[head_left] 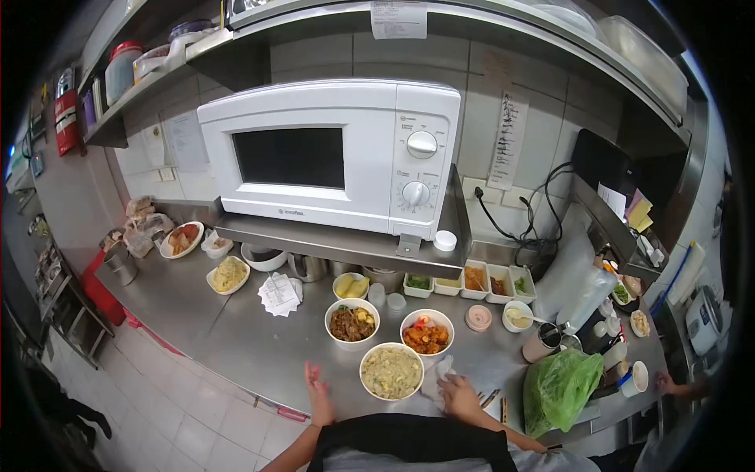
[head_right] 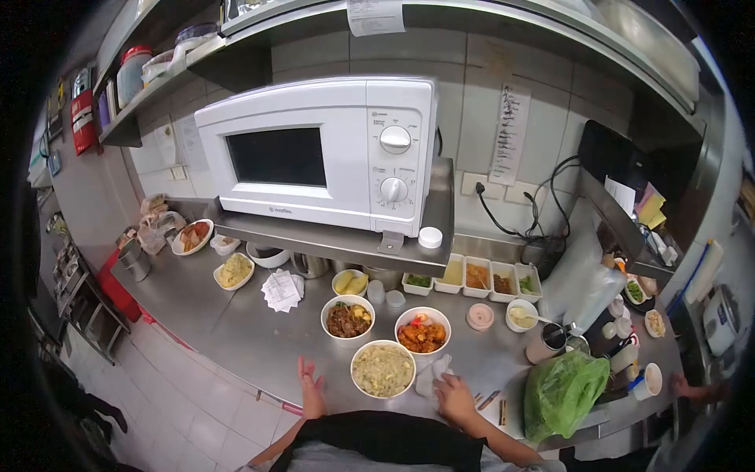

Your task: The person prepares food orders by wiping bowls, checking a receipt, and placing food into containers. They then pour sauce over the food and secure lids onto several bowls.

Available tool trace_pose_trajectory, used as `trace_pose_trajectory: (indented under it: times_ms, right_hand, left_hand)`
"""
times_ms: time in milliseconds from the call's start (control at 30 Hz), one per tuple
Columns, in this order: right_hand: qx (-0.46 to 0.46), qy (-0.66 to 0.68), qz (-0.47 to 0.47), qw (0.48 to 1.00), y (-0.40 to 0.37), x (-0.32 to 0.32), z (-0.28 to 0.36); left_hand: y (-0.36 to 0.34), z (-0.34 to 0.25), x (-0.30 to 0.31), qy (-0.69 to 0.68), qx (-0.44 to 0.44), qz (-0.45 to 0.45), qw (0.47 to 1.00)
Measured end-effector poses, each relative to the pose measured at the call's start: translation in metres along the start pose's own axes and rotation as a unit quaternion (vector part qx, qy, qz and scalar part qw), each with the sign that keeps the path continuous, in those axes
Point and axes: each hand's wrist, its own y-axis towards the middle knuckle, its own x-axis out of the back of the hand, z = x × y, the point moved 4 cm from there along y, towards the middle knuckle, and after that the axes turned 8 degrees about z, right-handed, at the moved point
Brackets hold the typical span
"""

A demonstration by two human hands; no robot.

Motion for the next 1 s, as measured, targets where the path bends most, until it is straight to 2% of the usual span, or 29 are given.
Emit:
trace_pose_trajectory:
  times_ms: [33,133,233,267,333,400,467,500,533,567,600,667,700,733,767,800,833,867,967,1000]
  right_hand:
    - [-0.005,0.048,-0.003,0.999,-0.003,-0.015,-0.019]
    - [-0.094,0.017,-0.031,0.995,0.013,0.003,-0.051]
    - [-0.113,0.056,-0.149,0.981,0.037,0.095,-0.029]
    - [-0.125,0.075,-0.192,0.97,0.045,0.128,-0.015]
    - [-0.136,0.283,-0.281,0.907,0.058,0.174,0.024]
    - [0.01,0.365,-0.34,0.867,0.075,0.206,0.088]
    - [0.098,0.333,-0.277,0.896,0.089,0.205,0.14]
    - [0.144,0.237,-0.224,0.935,0.098,0.198,0.168]
    - [0.195,0.143,-0.158,0.957,0.107,0.187,0.193]
    - [0.222,0.162,-0.105,0.956,0.116,0.173,0.209]
    - [0.251,0.183,-0.054,0.949,0.122,0.16,0.223]
    - [0.26,0.162,-0.084,0.948,0.121,0.161,0.226]
    - [0.273,0.162,-0.107,0.942,0.119,0.167,0.223]
    - [0.22,0.205,-0.099,0.948,0.116,0.163,0.211]
    - [0.205,0.203,-0.097,0.953,0.113,0.166,0.202]
    - [0.178,0.189,-0.097,0.961,0.11,0.164,0.187]
    - [0.151,0.171,-0.101,0.968,0.105,0.161,0.171]
    - [0.12,0.156,-0.094,0.976,0.101,0.158,0.158]
    - [0.028,0.123,-0.074,0.989,0.084,0.151,0.131]
    - [0.002,0.124,-0.066,0.99,0.078,0.148,0.126]
  left_hand:
    - [-0.001,-0.005,0.0,0.006,0.0,0.004,1.0]
    - [-0.001,-0.038,-0.003,0.026,-0.056,-0.006,0.998]
    - [0.009,-0.077,0.001,0.02,-0.108,-0.039,0.993]
    - [0.013,-0.09,-0.005,-0.024,-0.122,0.008,0.992]
    - [0.02,-0.122,-0.023,-0.115,-0.146,0.098,0.978]
    - [0.017,-0.162,-0.064,-0.195,-0.077,0.234,0.949]
    - [0.006,-0.187,-0.096,-0.34,-0.056,0.326,0.881]
    - [-0.002,-0.204,-0.109,-0.397,-0.074,0.315,0.859]
    - [-0.001,-0.203,-0.104,-0.409,-0.065,0.272,0.868]
    - [-0.001,-0.202,-0.099,-0.419,-0.057,0.229,0.877]
    - [0.003,-0.19,-0.081,-0.38,-0.018,0.163,0.91]
    - [0.022,-0.201,-0.033,-0.382,-0.054,0.09,0.918]
    - [0.026,-0.22,-0.006,-0.349,-0.108,0.048,0.93]
    - [0.032,-0.232,0.027,-0.234,-0.144,0.012,0.961]
    - [0.043,-0.229,0.069,-0.089,-0.171,-0.02,0.981]
    - [0.047,-0.236,0.095,-0.011,-0.156,-0.073,0.985]
    - [0.055,-0.233,0.129,0.139,-0.142,-0.094,0.976]
    - [0.065,-0.223,0.163,0.285,-0.126,-0.109,0.944]
    - [0.104,-0.136,0.244,0.317,0.031,-0.093,0.943]
    - [0.119,-0.098,0.264,0.394,0.118,-0.137,0.901]
